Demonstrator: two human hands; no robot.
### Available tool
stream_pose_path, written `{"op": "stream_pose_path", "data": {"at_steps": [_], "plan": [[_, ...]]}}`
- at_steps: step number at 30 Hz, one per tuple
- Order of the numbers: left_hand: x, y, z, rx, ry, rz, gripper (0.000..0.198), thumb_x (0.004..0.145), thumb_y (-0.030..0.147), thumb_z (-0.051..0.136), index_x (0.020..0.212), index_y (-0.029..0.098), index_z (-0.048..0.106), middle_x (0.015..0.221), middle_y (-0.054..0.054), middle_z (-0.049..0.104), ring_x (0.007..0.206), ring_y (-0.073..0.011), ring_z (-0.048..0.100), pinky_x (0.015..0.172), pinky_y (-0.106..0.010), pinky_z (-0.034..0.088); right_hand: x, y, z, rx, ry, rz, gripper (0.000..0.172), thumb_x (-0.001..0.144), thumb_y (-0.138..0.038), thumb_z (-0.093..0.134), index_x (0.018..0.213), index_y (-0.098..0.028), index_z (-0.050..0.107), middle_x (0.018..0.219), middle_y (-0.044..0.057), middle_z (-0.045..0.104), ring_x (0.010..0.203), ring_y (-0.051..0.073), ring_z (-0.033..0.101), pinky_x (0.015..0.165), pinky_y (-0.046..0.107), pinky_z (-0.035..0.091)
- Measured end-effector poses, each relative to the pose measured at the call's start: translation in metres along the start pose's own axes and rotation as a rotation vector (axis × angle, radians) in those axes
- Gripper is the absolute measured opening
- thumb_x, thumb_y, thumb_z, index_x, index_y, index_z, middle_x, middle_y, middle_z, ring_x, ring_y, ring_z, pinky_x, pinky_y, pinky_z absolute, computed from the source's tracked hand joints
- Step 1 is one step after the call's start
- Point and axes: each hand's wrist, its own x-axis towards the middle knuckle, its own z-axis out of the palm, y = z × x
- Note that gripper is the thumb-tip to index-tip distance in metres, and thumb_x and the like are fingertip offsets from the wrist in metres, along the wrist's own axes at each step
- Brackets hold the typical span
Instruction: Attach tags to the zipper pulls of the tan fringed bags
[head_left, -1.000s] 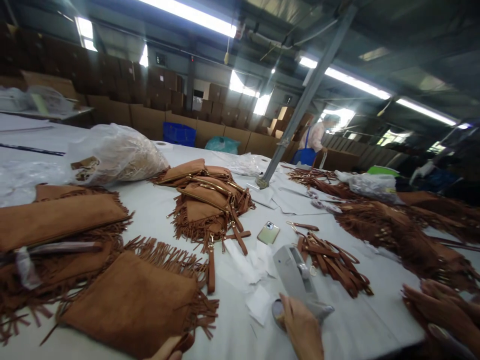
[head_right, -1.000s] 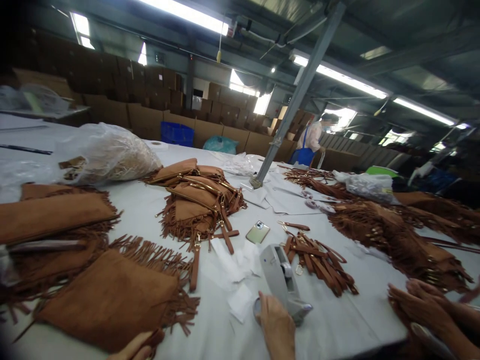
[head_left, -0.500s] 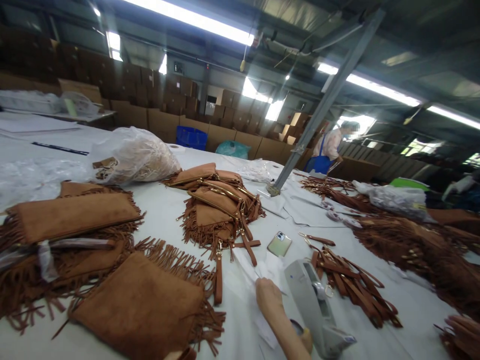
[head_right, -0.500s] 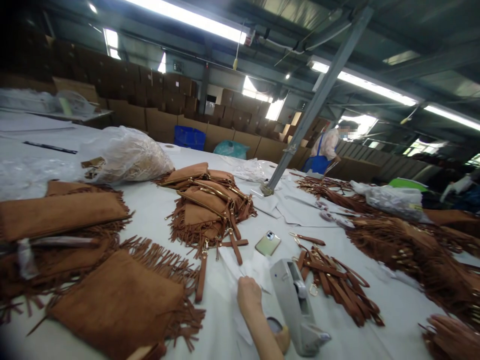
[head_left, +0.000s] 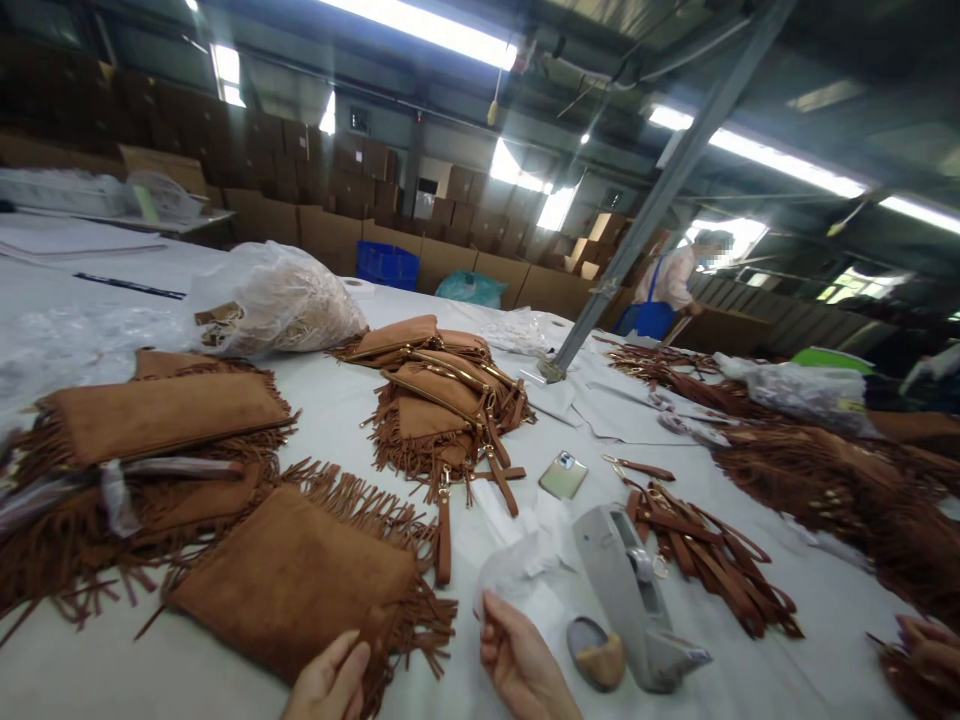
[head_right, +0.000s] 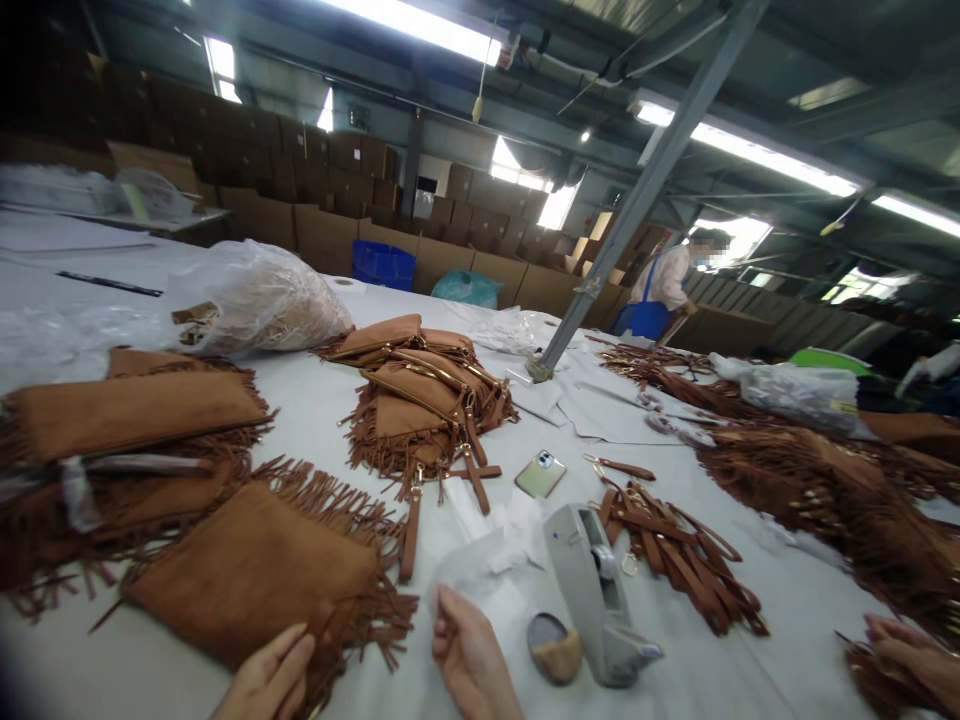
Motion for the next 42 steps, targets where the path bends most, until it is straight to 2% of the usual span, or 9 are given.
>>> {"op": "stream_pose_path", "data": {"at_steps": [3,9,16,19,24,30,33,36,42], "plan": [[0.001,0.011,-0.001,-0.007,-0.055,-0.097,0.063,0.059,0.077,0.057,0.081,0.018,0.054,0.036,0.014,0.027,0.029,-0.0029,0.013,0.029,-0.015,0.009,-0.029,0.009,0.031,0.047,-0.172,0.068,0.044,0.062,-0.056,0.072,0.067,-0.014,0.062,0.05,-0.004,0.05,0.043,0.006,0.04,0.041,0.019,0.028],[-0.001,0.037,-0.005,0.095,-0.187,-0.101,0.045,0.066,0.058,0.067,0.074,0.015,0.053,0.04,0.012,0.033,0.032,-0.0029,0.02,0.032,-0.016,0.012,-0.058,-0.003,0.059,-0.158,-0.332,-0.079,0.041,0.067,-0.054,0.067,0.07,-0.014,0.067,0.058,0.0,0.06,0.048,0.009,0.045,0.046,0.022,0.031],[-0.009,0.039,-0.004,0.09,-0.266,-0.034,0.039,0.064,0.047,0.072,0.062,0.015,0.05,0.044,0.01,0.037,0.037,-0.0036,0.026,0.037,-0.018,0.018,-0.07,-0.006,0.066,-0.134,-0.527,0.015,0.041,0.068,-0.053,0.068,0.059,-0.013,0.063,0.051,-0.002,0.053,0.048,0.009,0.043,0.047,0.022,0.027],[-0.009,0.038,-0.004,0.06,-0.28,0.026,0.043,0.066,0.053,0.071,0.072,0.015,0.053,0.047,0.01,0.04,0.039,-0.0039,0.029,0.037,-0.017,0.02,-0.071,-0.005,0.068,-0.063,-0.45,0.006,0.042,0.064,-0.051,0.072,0.056,-0.012,0.061,0.049,-0.004,0.049,0.048,0.007,0.036,0.047,0.022,0.023],[-0.006,0.026,-0.009,-0.026,-0.268,0.001,0.049,0.081,0.067,0.042,0.083,0.019,0.048,0.037,0.014,0.032,0.026,-0.0041,0.018,0.027,-0.016,0.015,-0.066,0.0,0.073,0.125,-0.235,0.137,0.049,0.056,-0.055,0.077,0.047,-0.015,0.051,0.04,-0.009,0.036,0.042,0.004,0.023,0.045,0.023,0.018],[-0.008,0.014,-0.015,-0.018,-0.211,0.014,0.045,0.077,0.063,0.055,0.075,0.02,0.045,0.037,0.013,0.039,0.025,-0.0025,0.023,0.027,-0.014,0.016,-0.065,-0.002,0.075,0.432,-0.115,0.311,0.043,0.044,-0.043,0.087,0.069,-0.014,0.069,0.064,0.002,0.066,0.058,0.011,0.054,0.055,0.022,0.039],[-0.009,0.015,-0.015,-0.02,-0.16,-0.001,0.048,0.074,0.066,0.055,0.073,0.019,0.046,0.037,0.013,0.037,0.026,-0.002,0.022,0.027,-0.013,0.016,-0.068,-0.004,0.077,0.509,-0.12,0.342,0.038,0.045,-0.037,0.088,0.068,-0.014,0.068,0.065,0.002,0.066,0.059,0.011,0.054,0.056,0.022,0.041],[-0.009,0.017,-0.014,-0.003,-0.125,-0.036,0.053,0.07,0.07,0.054,0.075,0.018,0.05,0.036,0.014,0.034,0.026,-0.0027,0.019,0.026,-0.014,0.016,-0.072,-0.005,0.08,0.491,-0.101,0.348,0.039,0.051,-0.044,0.086,0.066,-0.015,0.065,0.061,0.0,0.064,0.056,0.01,0.053,0.053,0.02,0.039],[-0.003,0.02,-0.012,0.05,-0.182,-0.088,0.05,0.069,0.068,0.059,0.072,0.019,0.047,0.037,0.013,0.034,0.027,-0.0029,0.02,0.026,-0.016,0.015,-0.071,0.004,0.085,0.408,-0.126,0.293,0.044,0.051,-0.051,0.083,0.07,-0.015,0.065,0.057,-0.002,0.06,0.051,0.008,0.048,0.052,0.019,0.038]]}}
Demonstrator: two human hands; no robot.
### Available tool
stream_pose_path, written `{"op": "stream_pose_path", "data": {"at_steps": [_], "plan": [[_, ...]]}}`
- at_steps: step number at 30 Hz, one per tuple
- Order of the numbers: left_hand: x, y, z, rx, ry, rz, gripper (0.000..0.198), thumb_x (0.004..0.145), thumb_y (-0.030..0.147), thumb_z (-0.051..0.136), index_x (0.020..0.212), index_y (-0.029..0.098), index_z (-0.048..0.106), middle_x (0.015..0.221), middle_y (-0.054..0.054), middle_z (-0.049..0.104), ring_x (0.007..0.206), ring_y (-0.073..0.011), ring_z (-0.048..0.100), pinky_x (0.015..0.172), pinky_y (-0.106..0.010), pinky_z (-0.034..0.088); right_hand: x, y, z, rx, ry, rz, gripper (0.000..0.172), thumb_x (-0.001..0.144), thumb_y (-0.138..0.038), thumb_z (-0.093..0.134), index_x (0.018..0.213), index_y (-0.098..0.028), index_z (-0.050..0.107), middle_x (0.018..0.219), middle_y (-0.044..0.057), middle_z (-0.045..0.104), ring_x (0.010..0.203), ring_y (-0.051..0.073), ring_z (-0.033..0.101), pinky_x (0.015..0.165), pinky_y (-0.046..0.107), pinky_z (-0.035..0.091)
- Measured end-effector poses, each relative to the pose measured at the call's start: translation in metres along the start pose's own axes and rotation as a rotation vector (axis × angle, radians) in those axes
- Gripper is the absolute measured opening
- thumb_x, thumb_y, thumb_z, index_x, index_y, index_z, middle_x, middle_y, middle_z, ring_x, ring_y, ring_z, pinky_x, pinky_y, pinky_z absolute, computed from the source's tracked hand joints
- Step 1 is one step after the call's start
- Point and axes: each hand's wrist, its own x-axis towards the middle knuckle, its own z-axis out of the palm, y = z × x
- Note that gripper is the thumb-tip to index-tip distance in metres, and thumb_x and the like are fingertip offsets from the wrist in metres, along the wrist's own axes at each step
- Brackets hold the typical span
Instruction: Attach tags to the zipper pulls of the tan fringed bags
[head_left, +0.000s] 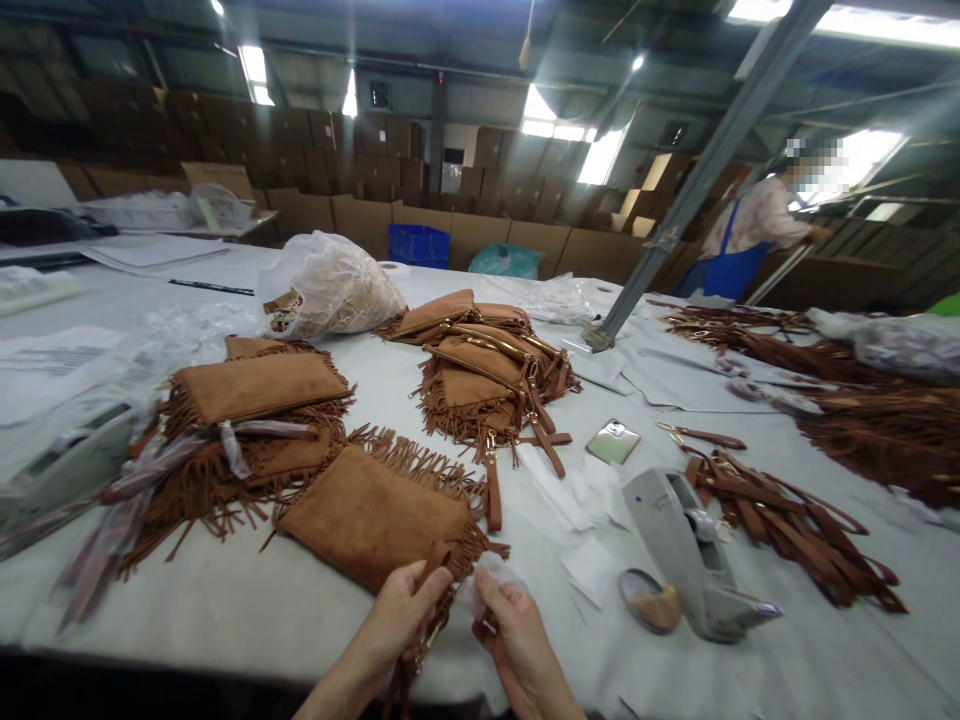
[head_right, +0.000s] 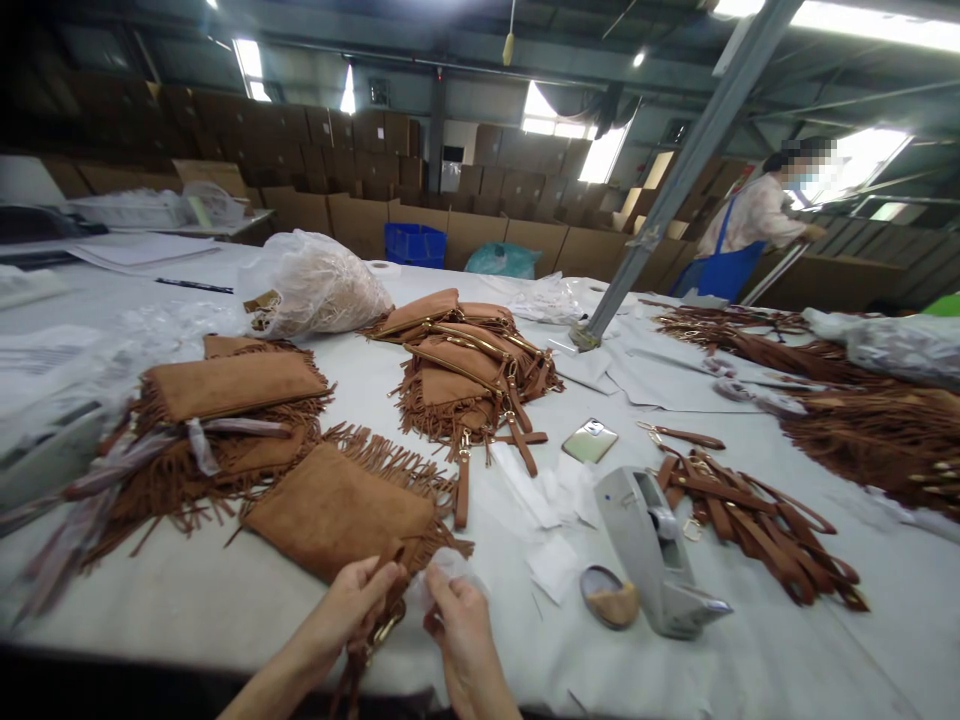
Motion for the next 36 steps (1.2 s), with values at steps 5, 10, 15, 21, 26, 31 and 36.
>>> {"op": "stream_pose_path", "data": {"at_steps": [5,10,15,21,26,31,36], "plan": [[0.003,0.007,-0.002,0.028,-0.093,-0.061,0.048,0.063,0.061,0.069,0.06,0.019,0.045,0.036,0.012,0.032,0.028,-0.0029,0.019,0.027,-0.018,0.013,0.008,0.008,-0.006,-0.104,-0.144,-0.022,0.046,0.051,-0.055,0.081,0.067,-0.014,0.067,0.062,0.002,0.063,0.057,0.012,0.054,0.057,0.024,0.041],[0.001,0.013,0.002,0.06,-0.051,-0.037,0.048,0.06,0.059,0.072,0.059,0.018,0.047,0.037,0.011,0.033,0.03,-0.0032,0.021,0.03,-0.019,0.013,0.007,0.01,-0.007,-0.193,-0.114,-0.027,0.053,0.056,-0.064,0.073,0.067,-0.013,0.066,0.059,0.002,0.06,0.055,0.011,0.051,0.052,0.021,0.036],[0.001,0.015,0.008,0.075,-0.032,-0.001,0.051,0.058,0.063,0.071,0.06,0.018,0.047,0.039,0.011,0.034,0.033,-0.0037,0.025,0.034,-0.019,0.014,0.005,0.011,-0.008,-0.226,-0.164,0.01,0.048,0.049,-0.054,0.082,0.057,-0.012,0.061,0.047,-0.004,0.049,0.043,0.004,0.034,0.045,0.02,0.021],[0.0,0.005,0.006,0.045,-0.011,0.099,0.053,0.074,0.069,0.051,0.083,0.016,0.053,0.042,0.013,0.032,0.034,-0.0048,0.02,0.036,-0.019,0.016,0.0,0.003,-0.003,-0.022,-0.034,0.057,0.05,0.044,-0.051,0.085,0.049,-0.017,0.049,0.042,-0.008,0.042,0.041,0.004,0.032,0.044,0.02,0.027],[-0.001,-0.006,0.003,0.021,-0.002,0.177,0.053,0.074,0.067,0.054,0.079,0.014,0.055,0.052,0.008,0.04,0.044,-0.0063,0.03,0.042,-0.019,0.024,-0.008,-0.005,0.001,0.044,0.009,0.078,0.045,0.048,-0.05,0.084,0.059,-0.014,0.059,0.056,-0.003,0.056,0.049,0.006,0.044,0.049,0.019,0.037],[-0.005,-0.004,0.003,0.049,0.033,0.161,0.055,0.075,0.07,0.05,0.079,0.015,0.056,0.048,0.009,0.036,0.043,-0.0075,0.027,0.043,-0.02,0.024,-0.014,-0.007,0.005,0.109,0.01,0.094,0.039,0.046,-0.04,0.088,0.062,-0.014,0.063,0.062,-0.002,0.059,0.052,0.006,0.048,0.051,0.019,0.04],[-0.01,0.0,0.005,0.1,-0.031,0.216,0.054,0.079,0.067,0.046,0.089,0.015,0.059,0.057,0.005,0.041,0.05,-0.0096,0.033,0.049,-0.021,0.029,-0.019,-0.011,0.006,0.166,0.025,0.066,0.033,0.052,-0.038,0.086,0.062,-0.015,0.064,0.064,-0.002,0.06,0.053,0.007,0.049,0.052,0.02,0.041]]}}
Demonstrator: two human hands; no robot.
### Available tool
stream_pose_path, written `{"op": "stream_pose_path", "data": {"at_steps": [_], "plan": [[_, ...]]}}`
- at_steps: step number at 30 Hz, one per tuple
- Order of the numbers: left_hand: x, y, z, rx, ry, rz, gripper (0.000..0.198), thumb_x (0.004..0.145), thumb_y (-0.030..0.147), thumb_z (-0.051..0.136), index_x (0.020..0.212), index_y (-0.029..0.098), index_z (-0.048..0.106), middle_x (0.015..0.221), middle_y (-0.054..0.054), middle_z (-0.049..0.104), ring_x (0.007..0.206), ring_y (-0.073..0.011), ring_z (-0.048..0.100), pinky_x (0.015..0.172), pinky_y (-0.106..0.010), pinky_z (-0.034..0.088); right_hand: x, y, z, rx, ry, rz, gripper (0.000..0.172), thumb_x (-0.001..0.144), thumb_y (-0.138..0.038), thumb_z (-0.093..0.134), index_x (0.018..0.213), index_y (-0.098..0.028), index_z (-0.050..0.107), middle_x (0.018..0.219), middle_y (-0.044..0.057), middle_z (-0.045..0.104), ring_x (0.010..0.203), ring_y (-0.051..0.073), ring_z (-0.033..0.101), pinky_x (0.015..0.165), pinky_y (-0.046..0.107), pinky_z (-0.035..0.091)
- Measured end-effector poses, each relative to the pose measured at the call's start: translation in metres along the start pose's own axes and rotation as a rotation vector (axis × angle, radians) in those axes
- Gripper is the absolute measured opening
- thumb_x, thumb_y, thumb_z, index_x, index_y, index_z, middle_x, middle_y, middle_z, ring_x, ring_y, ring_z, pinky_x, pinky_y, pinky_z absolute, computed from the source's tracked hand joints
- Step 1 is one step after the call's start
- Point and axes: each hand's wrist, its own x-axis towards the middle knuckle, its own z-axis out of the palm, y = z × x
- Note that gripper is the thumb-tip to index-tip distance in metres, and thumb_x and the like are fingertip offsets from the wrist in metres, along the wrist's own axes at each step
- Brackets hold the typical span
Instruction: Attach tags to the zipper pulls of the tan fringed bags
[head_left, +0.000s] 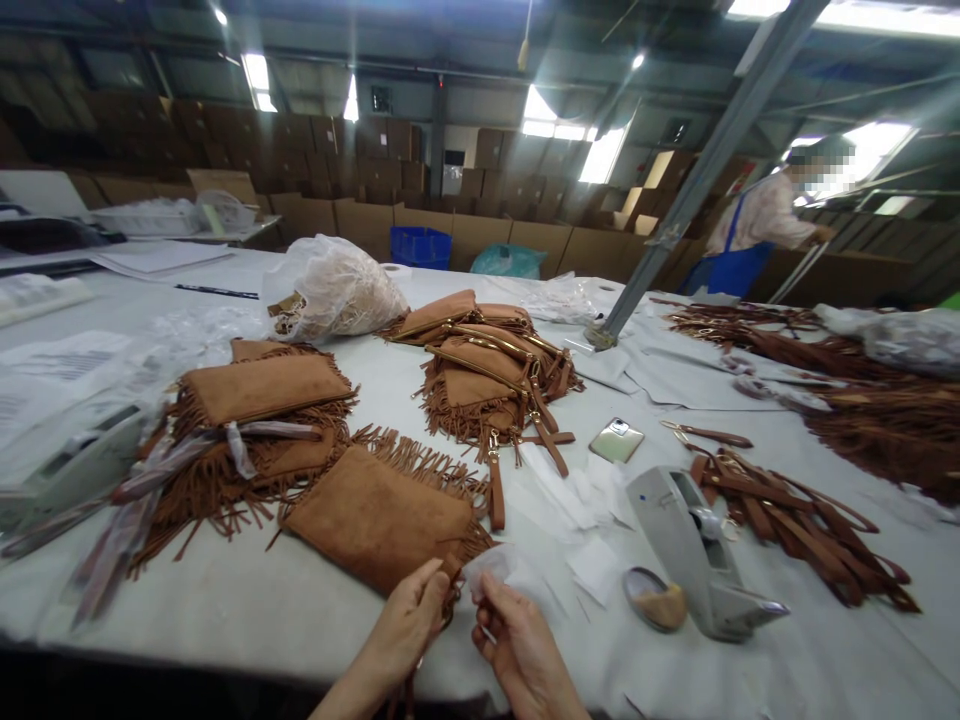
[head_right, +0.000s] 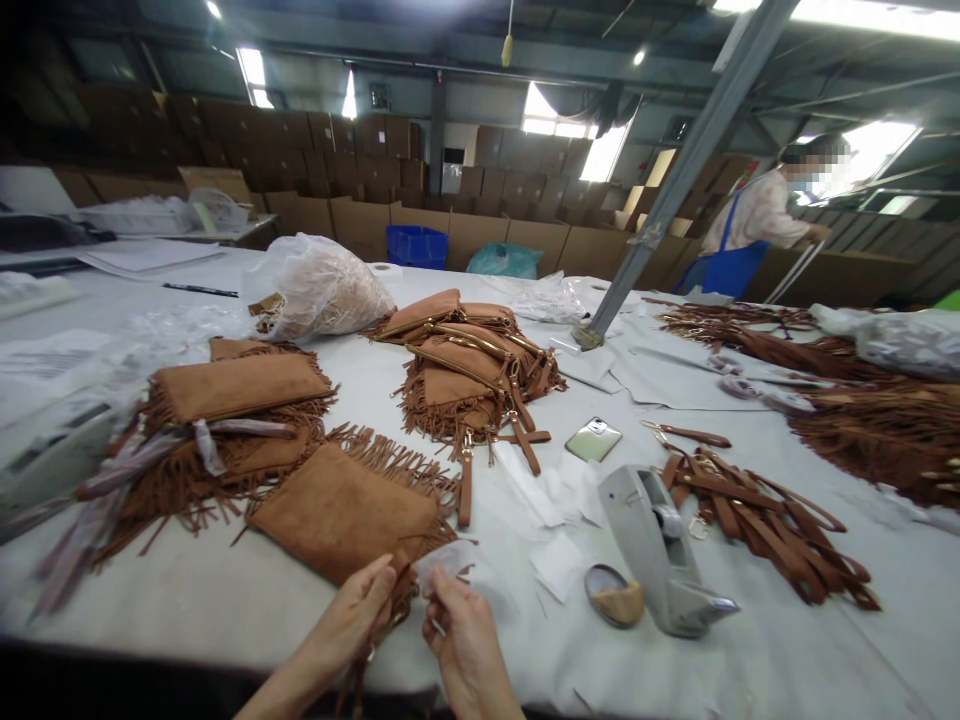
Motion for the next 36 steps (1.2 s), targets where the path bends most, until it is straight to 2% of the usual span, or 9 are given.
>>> {"op": "stream_pose_path", "data": {"at_steps": [4,8,15,21,26,31,33,36], "plan": [[-0.003,0.001,0.0,0.083,-0.043,0.074,0.041,0.085,0.053,0.048,0.085,0.014,0.061,0.063,0.003,0.041,0.057,-0.0105,0.034,0.053,-0.021,0.029,0.0,-0.003,-0.001,-0.018,-0.001,-0.04,0.032,0.054,-0.039,0.084,0.063,-0.014,0.066,0.064,-0.001,0.061,0.052,0.007,0.049,0.052,0.02,0.04],[-0.004,0.001,-0.001,0.126,-0.05,0.093,0.038,0.088,0.047,0.047,0.08,0.013,0.061,0.061,0.004,0.037,0.057,-0.0102,0.032,0.052,-0.022,0.026,0.002,-0.002,0.0,-0.044,-0.027,-0.077,0.033,0.054,-0.04,0.084,0.059,-0.013,0.066,0.061,-0.001,0.06,0.052,0.006,0.047,0.053,0.02,0.04],[-0.002,0.004,0.001,0.151,-0.038,0.074,0.039,0.087,0.048,0.048,0.081,0.012,0.063,0.06,0.004,0.037,0.056,-0.0104,0.031,0.051,-0.021,0.026,0.002,-0.002,0.004,-0.054,-0.08,-0.083,0.035,0.053,-0.041,0.085,0.059,-0.013,0.066,0.061,0.0,0.059,0.053,0.006,0.046,0.053,0.019,0.039],[-0.001,0.01,0.002,0.195,-0.028,0.071,0.043,0.084,0.053,0.048,0.08,0.014,0.065,0.063,0.001,0.049,0.06,-0.0123,0.039,0.056,-0.021,0.032,0.002,-0.006,0.003,-0.092,-0.09,-0.075,0.037,0.056,-0.046,0.082,0.058,-0.013,0.066,0.055,-0.001,0.056,0.05,0.006,0.044,0.054,0.02,0.039],[-0.002,0.014,0.004,0.233,0.002,0.068,0.042,0.082,0.054,0.051,0.077,0.015,0.066,0.061,0.0,0.052,0.058,-0.0132,0.041,0.054,-0.021,0.033,0.004,-0.011,0.001,-0.258,-0.114,-0.19,0.042,0.055,-0.052,0.08,0.057,-0.012,0.067,0.053,0.001,0.056,0.049,0.008,0.042,0.051,0.021,0.034],[-0.002,0.015,0.006,0.313,0.002,0.11,0.036,0.085,0.047,0.049,0.074,0.016,0.064,0.065,-0.001,0.058,0.062,-0.0147,0.048,0.058,-0.022,0.036,0.007,-0.013,-0.003,-0.461,-0.14,-0.303,0.048,0.057,-0.061,0.074,0.058,-0.013,0.068,0.049,0.001,0.054,0.05,0.01,0.04,0.05,0.024,0.029],[-0.002,0.014,0.006,0.324,0.006,0.113,0.032,0.086,0.045,0.048,0.081,0.017,0.063,0.068,-0.002,0.061,0.063,-0.0148,0.051,0.059,-0.022,0.037,0.008,-0.014,-0.005,-0.495,-0.134,-0.331,0.051,0.059,-0.064,0.071,0.059,-0.013,0.069,0.049,0.001,0.054,0.05,0.011,0.04,0.05,0.024,0.029],[-0.003,0.014,0.008,0.277,0.024,0.093,0.038,0.085,0.044,0.051,0.111,0.018,0.057,0.07,-0.002,0.063,0.061,-0.0154,0.053,0.059,-0.023,0.04,0.01,-0.016,-0.006,-0.597,-0.125,-0.388,0.055,0.063,-0.068,0.065,0.06,-0.013,0.069,0.051,0.002,0.055,0.052,0.012,0.043,0.053,0.025,0.032]]}}
